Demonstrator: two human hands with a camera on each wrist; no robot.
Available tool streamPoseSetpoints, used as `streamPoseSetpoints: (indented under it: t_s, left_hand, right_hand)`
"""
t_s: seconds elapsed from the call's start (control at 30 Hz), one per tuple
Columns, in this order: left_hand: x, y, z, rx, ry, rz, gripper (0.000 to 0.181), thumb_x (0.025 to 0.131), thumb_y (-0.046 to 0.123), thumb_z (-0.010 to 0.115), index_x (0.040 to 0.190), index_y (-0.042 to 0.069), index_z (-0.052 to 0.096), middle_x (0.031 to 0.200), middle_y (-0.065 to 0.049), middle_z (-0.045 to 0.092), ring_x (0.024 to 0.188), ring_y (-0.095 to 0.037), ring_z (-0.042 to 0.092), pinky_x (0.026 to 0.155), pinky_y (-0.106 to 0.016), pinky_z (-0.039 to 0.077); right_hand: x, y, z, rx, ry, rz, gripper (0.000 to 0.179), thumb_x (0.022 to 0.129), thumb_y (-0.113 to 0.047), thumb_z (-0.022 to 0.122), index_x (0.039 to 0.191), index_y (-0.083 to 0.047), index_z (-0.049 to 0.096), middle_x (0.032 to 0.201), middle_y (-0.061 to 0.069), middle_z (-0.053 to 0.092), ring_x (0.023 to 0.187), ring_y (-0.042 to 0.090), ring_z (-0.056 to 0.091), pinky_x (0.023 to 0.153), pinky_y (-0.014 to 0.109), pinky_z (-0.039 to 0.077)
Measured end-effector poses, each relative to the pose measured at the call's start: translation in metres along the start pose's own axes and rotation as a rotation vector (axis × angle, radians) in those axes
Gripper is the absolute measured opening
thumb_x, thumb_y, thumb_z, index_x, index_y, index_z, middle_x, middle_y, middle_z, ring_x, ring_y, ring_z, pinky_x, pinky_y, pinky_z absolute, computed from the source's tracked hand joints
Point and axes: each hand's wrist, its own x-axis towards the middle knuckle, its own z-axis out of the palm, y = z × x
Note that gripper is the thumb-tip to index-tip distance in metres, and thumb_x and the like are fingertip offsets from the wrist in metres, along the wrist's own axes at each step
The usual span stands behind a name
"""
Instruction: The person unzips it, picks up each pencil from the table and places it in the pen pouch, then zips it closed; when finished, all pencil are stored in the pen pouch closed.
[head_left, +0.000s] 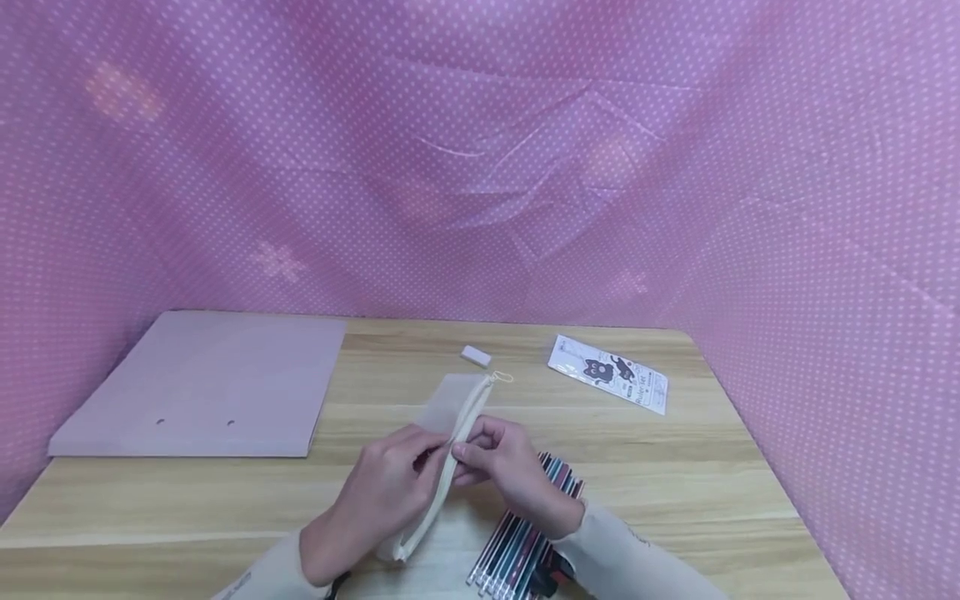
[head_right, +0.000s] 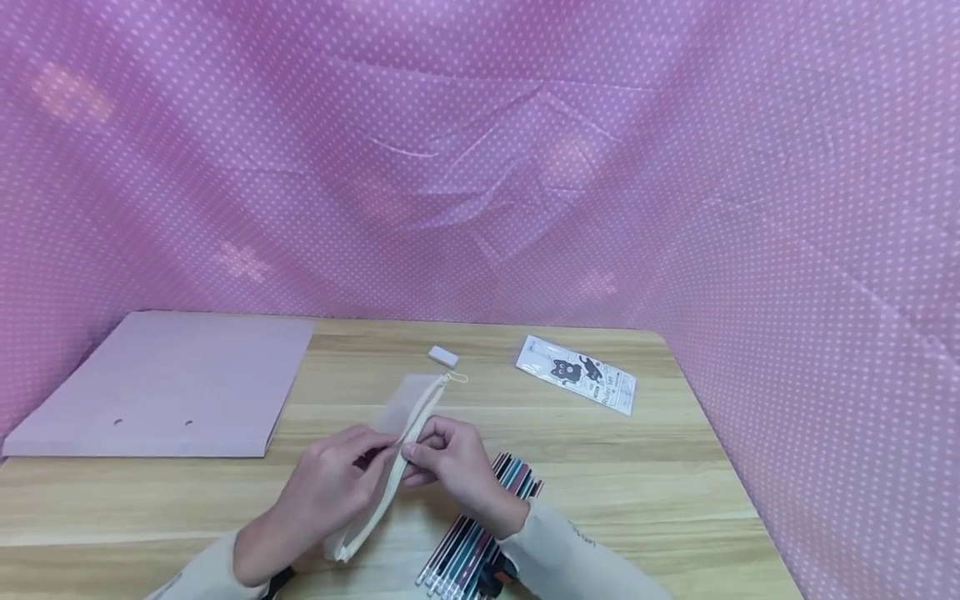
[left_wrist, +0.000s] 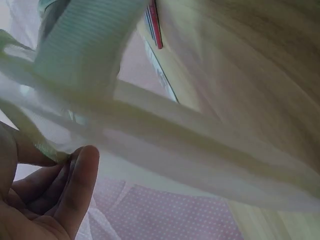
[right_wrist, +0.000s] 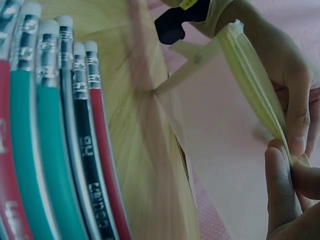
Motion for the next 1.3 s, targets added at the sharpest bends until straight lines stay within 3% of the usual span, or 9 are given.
streamPoseSetpoints:
  t_s: [0.2,0.47,0.8,1.3]
  left_hand:
    - [0.005,-0.010,-0.006,0.033,0.099,0.044,0.013,0.073,-0.001,0.078,0.083,0.007,0.076,0.068,0.004,0.064,0.058,0.000,0.054,0.051,-0.006,0.045]
    - [0.017,-0.025,-0.021,0.050,0.196,0.100,0.015,0.070,-0.006,0.077,0.083,0.003,0.077,0.072,-0.002,0.070,0.060,-0.006,0.063,0.053,-0.013,0.053]
    - [0.020,-0.030,-0.028,0.083,0.192,0.052,0.013,0.071,-0.003,0.080,0.083,0.004,0.078,0.075,-0.004,0.074,0.059,-0.006,0.066,0.053,-0.014,0.054]
    - [0.016,-0.035,-0.021,0.043,0.118,-0.073,0.012,0.073,0.001,0.081,0.081,0.009,0.079,0.070,0.003,0.071,0.059,-0.001,0.059,0.053,-0.008,0.047]
  right_hand:
    - [0.003,0.000,-0.003,-0.033,0.002,-0.003,0.023,0.095,-0.007,0.066,0.104,0.013,0.061,0.085,0.007,0.079,0.071,0.013,0.076,0.069,0.033,0.065]
    - [0.008,0.005,-0.016,-0.080,0.041,0.049,0.012,0.092,-0.003,0.067,0.097,0.007,0.063,0.080,0.008,0.077,0.067,0.014,0.074,0.067,0.031,0.065]
    - [0.012,0.008,-0.026,-0.134,-0.007,0.099,0.019,0.094,-0.007,0.067,0.102,0.011,0.066,0.082,0.015,0.077,0.068,0.015,0.074,0.067,0.032,0.065]
    - [0.015,0.010,-0.025,-0.137,-0.009,0.122,0.018,0.093,-0.004,0.067,0.104,0.011,0.066,0.082,0.013,0.077,0.067,0.014,0.074,0.066,0.029,0.064]
